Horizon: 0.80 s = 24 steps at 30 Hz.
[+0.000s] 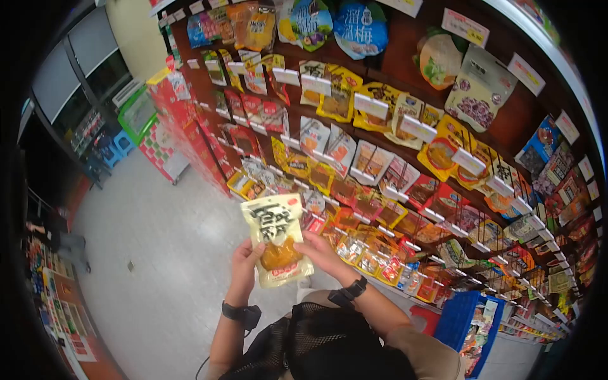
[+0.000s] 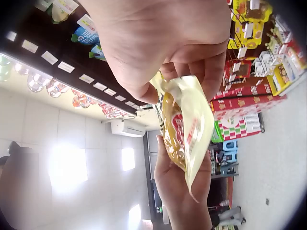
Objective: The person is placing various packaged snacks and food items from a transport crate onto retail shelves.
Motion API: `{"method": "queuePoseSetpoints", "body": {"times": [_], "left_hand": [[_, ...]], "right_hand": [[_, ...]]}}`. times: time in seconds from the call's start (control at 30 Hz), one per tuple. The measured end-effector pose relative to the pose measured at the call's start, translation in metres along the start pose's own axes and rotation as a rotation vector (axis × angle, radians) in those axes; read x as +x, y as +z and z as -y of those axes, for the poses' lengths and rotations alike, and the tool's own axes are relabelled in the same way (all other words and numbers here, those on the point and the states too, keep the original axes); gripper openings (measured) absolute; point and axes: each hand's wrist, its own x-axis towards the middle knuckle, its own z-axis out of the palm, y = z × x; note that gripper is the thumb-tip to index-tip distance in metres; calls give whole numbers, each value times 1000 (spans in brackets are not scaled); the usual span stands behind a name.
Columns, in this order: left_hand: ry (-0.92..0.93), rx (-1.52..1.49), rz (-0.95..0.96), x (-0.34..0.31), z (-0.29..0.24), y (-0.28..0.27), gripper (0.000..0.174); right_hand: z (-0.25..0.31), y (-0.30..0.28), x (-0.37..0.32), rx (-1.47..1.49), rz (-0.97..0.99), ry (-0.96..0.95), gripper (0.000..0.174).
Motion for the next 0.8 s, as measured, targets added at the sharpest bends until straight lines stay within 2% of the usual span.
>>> {"method": "queuePoseSetpoints", "body": {"times": [0.07, 0.17, 0.2, 0.3, 0.33, 0.43, 0.53, 0.7, 0.73, 0.8], "left_hand": [[-35, -16, 56, 37, -14, -3, 35], [-5, 6, 74, 94, -28, -3, 32], [-4, 31, 74, 107, -31, -4, 32], [-22, 21, 163, 162, -43, 0, 30], [-19, 21, 167, 182, -48, 6, 29], [-41, 20, 278, 262, -52, 14, 32], [-15, -84, 384, 328, -67, 27, 31], [105, -114, 573, 377, -104, 17, 34], [120, -109, 601, 381, -112, 14, 33], [80, -123, 652, 397, -115, 9, 32]], "right_hand": [[9, -1, 29, 38, -73, -52, 32], [7, -39, 77, -265, -116, 13, 31], [4, -44, 96, -277, -153, -72, 31], [31, -49, 138, -286, -263, -71, 32], [39, -48, 154, -206, -306, -151, 32], [45, -68, 205, -167, -530, -228, 31], [70, -79, 246, -214, -652, -355, 30], [110, -66, 275, -378, -776, -414, 29], [117, -57, 283, -427, -816, -472, 30], [124, -49, 291, -462, -871, -433, 30]]}}
